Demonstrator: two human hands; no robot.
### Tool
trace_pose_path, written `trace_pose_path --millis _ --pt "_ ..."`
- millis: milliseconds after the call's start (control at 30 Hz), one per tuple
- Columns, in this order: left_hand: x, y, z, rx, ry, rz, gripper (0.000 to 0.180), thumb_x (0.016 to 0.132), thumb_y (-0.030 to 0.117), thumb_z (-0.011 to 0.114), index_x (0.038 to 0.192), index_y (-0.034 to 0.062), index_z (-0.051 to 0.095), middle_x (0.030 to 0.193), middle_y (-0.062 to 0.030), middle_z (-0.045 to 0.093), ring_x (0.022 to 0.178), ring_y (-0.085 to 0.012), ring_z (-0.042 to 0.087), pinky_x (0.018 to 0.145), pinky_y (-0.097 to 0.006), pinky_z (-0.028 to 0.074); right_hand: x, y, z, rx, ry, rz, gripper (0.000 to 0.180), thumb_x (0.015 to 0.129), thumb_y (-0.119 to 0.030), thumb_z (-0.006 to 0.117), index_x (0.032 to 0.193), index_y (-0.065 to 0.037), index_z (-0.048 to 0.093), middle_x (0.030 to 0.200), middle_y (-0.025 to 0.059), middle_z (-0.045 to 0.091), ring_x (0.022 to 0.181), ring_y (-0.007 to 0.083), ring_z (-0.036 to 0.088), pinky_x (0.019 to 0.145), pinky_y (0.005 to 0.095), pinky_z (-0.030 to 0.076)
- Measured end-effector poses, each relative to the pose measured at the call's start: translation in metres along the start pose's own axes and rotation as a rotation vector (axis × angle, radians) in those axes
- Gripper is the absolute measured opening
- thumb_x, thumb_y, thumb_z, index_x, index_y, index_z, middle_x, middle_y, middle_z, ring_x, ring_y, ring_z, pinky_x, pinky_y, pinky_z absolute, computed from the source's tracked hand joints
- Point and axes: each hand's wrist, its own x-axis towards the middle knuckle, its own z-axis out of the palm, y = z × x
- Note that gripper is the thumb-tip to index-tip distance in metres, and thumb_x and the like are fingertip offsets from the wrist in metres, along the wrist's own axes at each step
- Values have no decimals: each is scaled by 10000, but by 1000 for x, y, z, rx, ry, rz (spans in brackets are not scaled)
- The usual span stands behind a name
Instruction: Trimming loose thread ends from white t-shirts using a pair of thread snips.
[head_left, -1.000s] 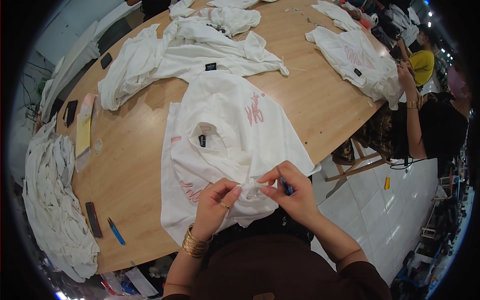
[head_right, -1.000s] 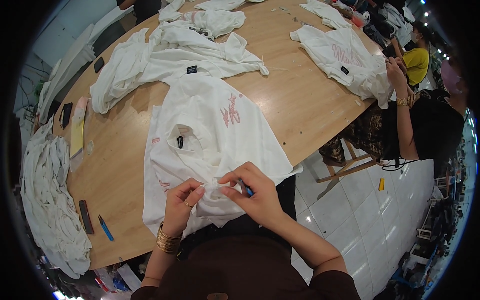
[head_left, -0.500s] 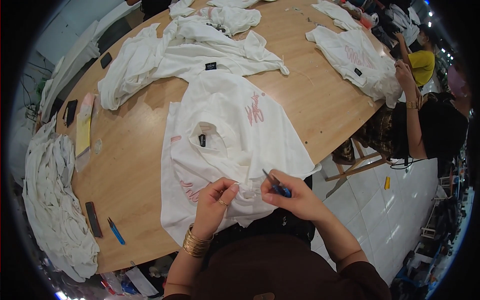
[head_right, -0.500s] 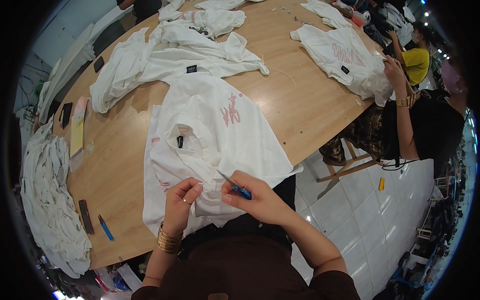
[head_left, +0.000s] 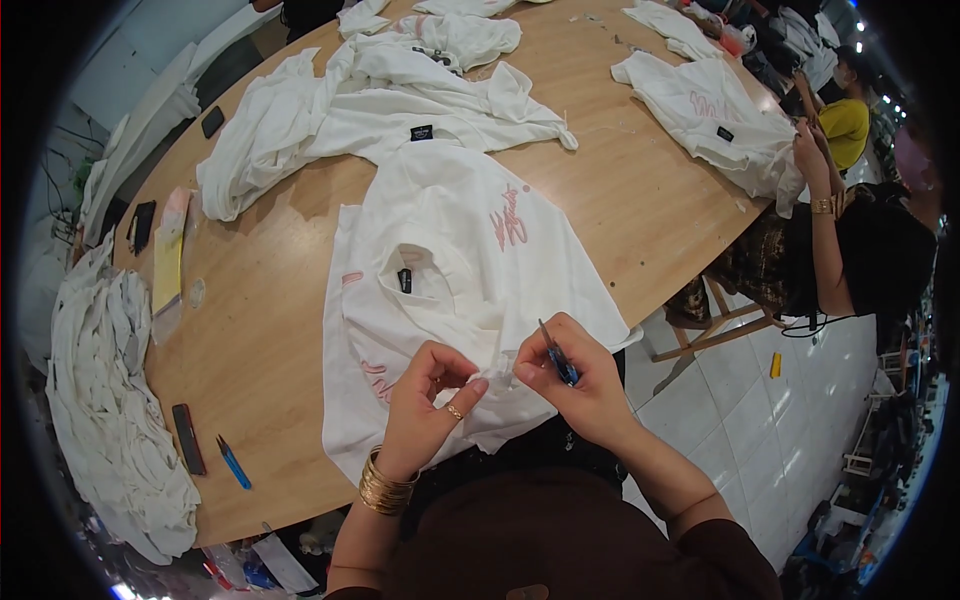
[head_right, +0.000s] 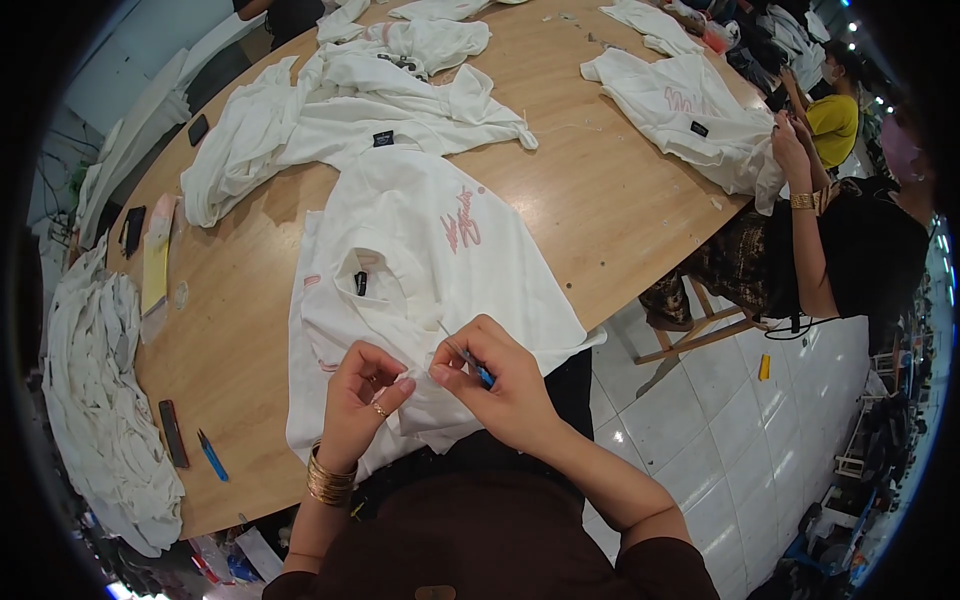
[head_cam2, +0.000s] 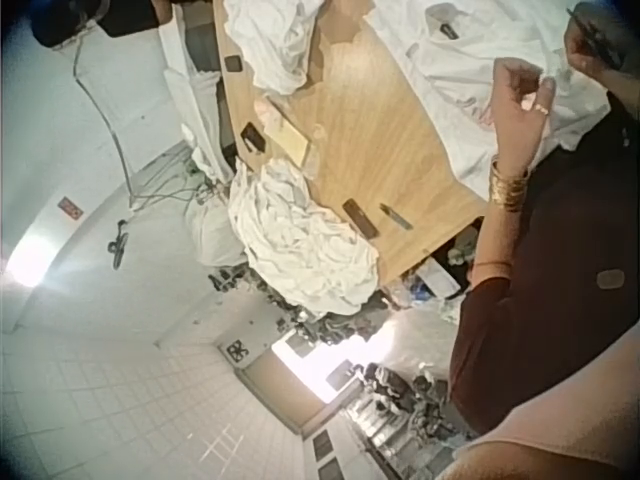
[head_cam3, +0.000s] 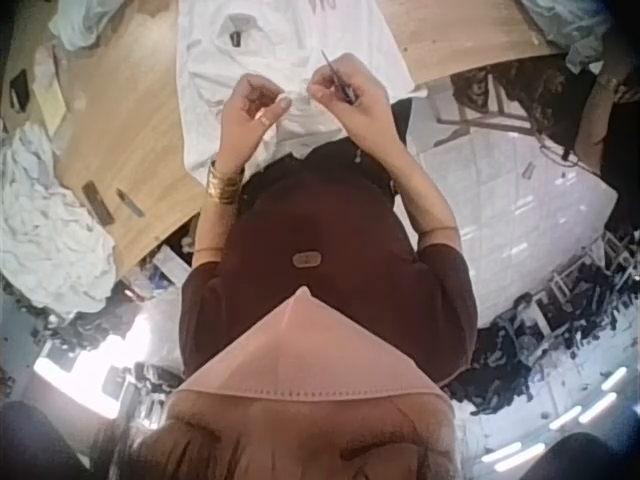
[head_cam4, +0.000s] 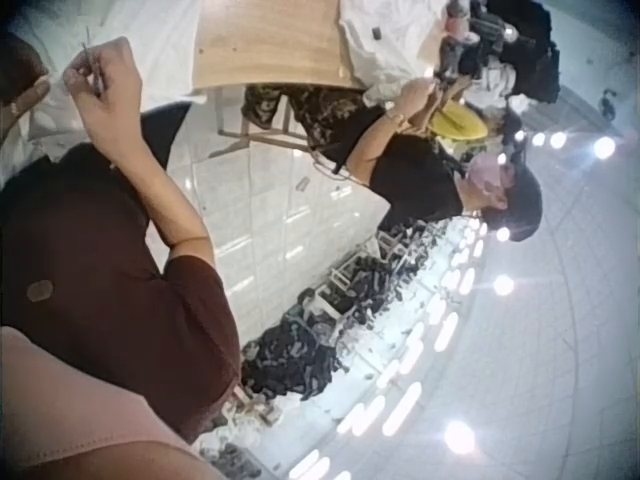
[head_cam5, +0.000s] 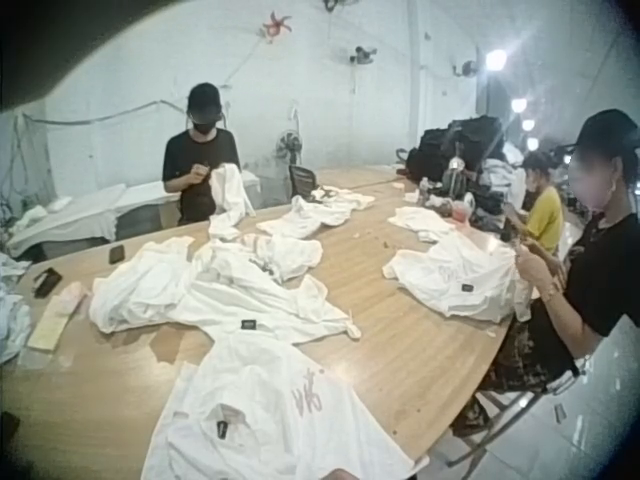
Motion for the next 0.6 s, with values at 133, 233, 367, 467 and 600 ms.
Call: trace_pose_path --millis 133,233,367,467,600 --pt "5 14 -5 219 -106 28 135 832 81 666 949 29 625 866 -38 615 777 -101 584 733 -242 476 4 -4 2 -29 -7 -11 111 835 -72 656 886 -7 583 843 48 512 720 125 514 637 252 411" --pt "6 20 -8 333 -200 76 143 813 74 674 946 37 637 846 -47 609 759 -132 595 717 -246 479 6 -8 7 -49 -17 -37 67 813 -15 641 861 -30 598 843 28 501 722 100 485 631 225 382" --pt "7 24 -5 570 -218 143 107 801 73 676 890 39 629 840 -50 607 735 -163 606 672 -264 482 8 -9 11 -143 -53 -69 108 815 -41 652 895 -21 582 867 59 517 724 163 539 631 260 428" --pt "8 22 -5 689 -202 233 101 805 80 673 873 39 611 837 -53 611 726 -170 612 654 -265 480 8 -3 11 -190 -47 -94 160 811 -68 664 928 -14 568 884 82 522 722 218 575 619 296 458" --pt "9 15 -8 546 -174 67 88 845 86 645 883 30 589 833 -35 620 737 -129 599 673 -247 468 8 1 9 -240 26 -89 184 817 -101 670 952 -24 573 852 79 546 696 213 588 601 294 464"
